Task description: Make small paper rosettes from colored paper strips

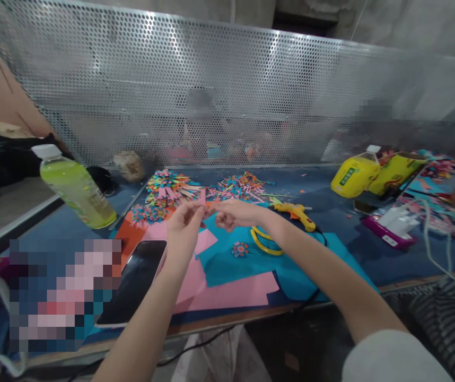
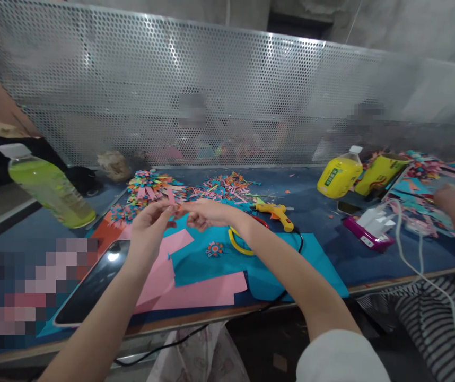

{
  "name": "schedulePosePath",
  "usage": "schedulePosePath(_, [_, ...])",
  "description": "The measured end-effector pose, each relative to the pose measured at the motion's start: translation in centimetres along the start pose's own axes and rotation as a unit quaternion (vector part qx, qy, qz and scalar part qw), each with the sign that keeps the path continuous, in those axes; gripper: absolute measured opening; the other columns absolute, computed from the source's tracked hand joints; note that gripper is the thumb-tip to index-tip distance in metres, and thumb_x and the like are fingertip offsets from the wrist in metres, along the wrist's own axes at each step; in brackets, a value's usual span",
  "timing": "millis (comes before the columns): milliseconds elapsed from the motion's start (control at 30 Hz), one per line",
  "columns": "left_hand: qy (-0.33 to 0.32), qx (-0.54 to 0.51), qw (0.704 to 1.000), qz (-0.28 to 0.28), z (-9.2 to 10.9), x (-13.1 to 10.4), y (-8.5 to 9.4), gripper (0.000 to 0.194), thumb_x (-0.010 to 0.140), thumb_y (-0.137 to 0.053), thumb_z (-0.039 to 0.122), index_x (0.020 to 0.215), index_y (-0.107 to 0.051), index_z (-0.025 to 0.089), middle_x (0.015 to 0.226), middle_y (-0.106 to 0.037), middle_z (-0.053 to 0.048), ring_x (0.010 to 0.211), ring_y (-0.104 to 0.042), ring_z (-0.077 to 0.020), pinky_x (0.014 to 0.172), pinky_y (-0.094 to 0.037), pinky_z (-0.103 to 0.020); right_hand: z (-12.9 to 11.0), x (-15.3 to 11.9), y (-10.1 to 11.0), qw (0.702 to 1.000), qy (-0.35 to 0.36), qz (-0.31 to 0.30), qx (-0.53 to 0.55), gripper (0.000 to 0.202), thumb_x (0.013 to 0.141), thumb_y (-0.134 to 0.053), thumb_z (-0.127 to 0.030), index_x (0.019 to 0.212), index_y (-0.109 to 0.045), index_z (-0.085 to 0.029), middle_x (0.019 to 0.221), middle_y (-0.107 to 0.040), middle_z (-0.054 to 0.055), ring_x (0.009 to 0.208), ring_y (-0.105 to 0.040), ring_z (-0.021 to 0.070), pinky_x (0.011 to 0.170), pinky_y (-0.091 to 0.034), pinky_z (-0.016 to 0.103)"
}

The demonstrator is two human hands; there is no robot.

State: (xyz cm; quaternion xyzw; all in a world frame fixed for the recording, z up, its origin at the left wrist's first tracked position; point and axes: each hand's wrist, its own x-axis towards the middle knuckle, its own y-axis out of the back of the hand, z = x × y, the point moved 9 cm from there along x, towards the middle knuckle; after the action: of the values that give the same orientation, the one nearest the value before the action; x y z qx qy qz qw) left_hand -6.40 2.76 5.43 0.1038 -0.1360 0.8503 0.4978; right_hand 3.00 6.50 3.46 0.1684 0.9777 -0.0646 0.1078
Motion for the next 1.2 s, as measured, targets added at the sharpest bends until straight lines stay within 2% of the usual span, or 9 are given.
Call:
schedulePosePath(200, [0.031, 0.017, 0.999, -0.009, -0.6, -0.1, -0.1, 0.026, 0.067, -0.063, 0.037, 0.083, -0.059, 0.017, 0.08, -0.065, -0.005, 0.075, -0.065, -0.0171, 0.047, -0.044, -0.018, -5.8, -2.9, 5.7, 0.972, 0.191, 0.13, -0.043, 0.018, 0.084, -0.049, -0.03, 0.088, -0.059, -0.016, 0.047, -0.024, -0.01, 0.039, -0.024, 0.0039, 0.039, -0.025, 0.015])
schedulePosePath(400, [0.034, 0.04, 0.999, 0.007, -0.6, -0.2, 0.3, 0.026, 0.067, -0.063, 0.037, 0.085, -0.06, 0.017, 0.079, -0.067, -0.005, 0.075, -0.064, -0.0158, 0.053, -0.046, -0.021, -13.5, -10.6, 14.9, 0.743, 0.401, 0.512, -0.161, 0.033, 0.092, -0.028, -0.037, 0.111, -0.051, -0.023, 0.057, -0.041, -0.006, 0.045, -0.04, 0.0055, 0.05, -0.038, 0.019])
schedulePosePath(500, [-0.025, 0.045, 0.997, 0.054, 0.6, -0.1, 1.2, 0.02, 0.07, -0.06, 0.032, 0.083, -0.061, 0.017, 0.082, -0.067, -0.004, 0.079, -0.063, -0.0154, 0.065, -0.048, -0.024, -14.3, -11.4, 16.7, 0.662, 0.268, 0.598, -0.364, 0.043, 0.094, -0.016, -0.031, 0.121, -0.045, -0.016, 0.084, -0.058, 0.006, 0.073, -0.057, 0.0109, 0.069, -0.044, 0.026])
schedulePosePath(633, [-0.11, 0.068, 0.986, 0.106, 2.4, -0.5, 2.3, 0.017, 0.073, -0.058, 0.029, 0.086, -0.061, 0.018, 0.088, -0.066, -0.004, 0.086, -0.061, -0.0161, 0.079, -0.046, -0.029, -11.2, -7.5, 17.1, 0.685, -0.014, 0.458, -0.567, 0.038, 0.087, -0.041, -0.028, 0.116, -0.052, -0.007, 0.112, -0.055, 0.019, 0.111, -0.048, 0.026, 0.092, -0.035, 0.045])
schedulePosePath(767, [-0.126, 0.075, 0.984, 0.102, 3.0, -0.8, 2.2, 0.017, 0.073, -0.059, 0.029, 0.086, -0.061, 0.018, 0.087, -0.066, -0.004, 0.085, -0.061, -0.0162, 0.079, -0.047, -0.03, -8.8, -4.3, 14.2, 0.754, -0.11, 0.325, -0.56, 0.033, 0.067, -0.068, -0.034, 0.092, -0.066, -0.013, 0.092, -0.066, 0.011, 0.093, -0.059, 0.0254, 0.084, -0.043, 0.042])
schedulePosePath(933, [-0.112, 0.008, 0.991, 0.079, 2.9, -0.6, 1.7, 0.013, 0.074, -0.06, 0.027, 0.083, -0.06, 0.018, 0.08, -0.066, -0.003, 0.079, -0.064, -0.0151, 0.072, -0.048, -0.027, -8.9, -1.0, 3.1, 0.94, 0.064, -0.041, -0.332, 0.043, 0.077, -0.054, -0.043, 0.111, -0.058, -0.016, 0.111, -0.062, 0.009, 0.094, -0.06, 0.0194, 0.076, -0.048, 0.03])
schedulePosePath(1067, [-0.073, -0.068, 0.991, 0.088, 1.9, -0.4, 1.8, 0.014, 0.072, -0.062, 0.027, 0.082, -0.06, 0.018, 0.074, -0.064, 0.0, 0.069, -0.064, -0.0126, 0.058, -0.048, -0.021, -12.9, -2.4, 3.5, 0.932, 0.307, 0.108, -0.161, 0.048, 0.084, -0.043, -0.031, 0.131, -0.034, -0.027, 0.139, -0.036, 0.003, 0.109, -0.052, 0.0159, 0.078, -0.048, 0.028])
schedulePosePath(1133, [-0.074, -0.089, 0.991, 0.072, 1.9, -0.3, 1.5, 0.013, 0.072, -0.062, 0.026, 0.082, -0.059, 0.018, 0.074, -0.064, 0.0, 0.068, -0.064, -0.0125, 0.057, -0.048, -0.021, -10.4, -1.5, 3.4, 0.945, 0.198, 0.13, -0.227, 0.048, 0.074, -0.058, -0.023, 0.122, -0.048, -0.022, 0.128, -0.049, 0.005, 0.099, -0.057, 0.0164, 0.072, -0.049, 0.024])
schedulePosePath(1200, [-0.084, -0.091, 0.991, 0.052, 2.3, -0.4, 1.1, 0.012, 0.072, -0.061, 0.025, 0.082, -0.06, 0.018, 0.076, -0.065, -0.001, 0.072, -0.064, -0.0131, 0.062, -0.049, -0.023, -6.6, -1.0, 1.2, 0.952, 0.06, -0.001, -0.301, 0.041, 0.065, -0.067, -0.02, 0.106, -0.061, -0.018, 0.106, -0.064, 0.005, 0.086, -0.062, 0.0164, 0.067, -0.049, 0.022])
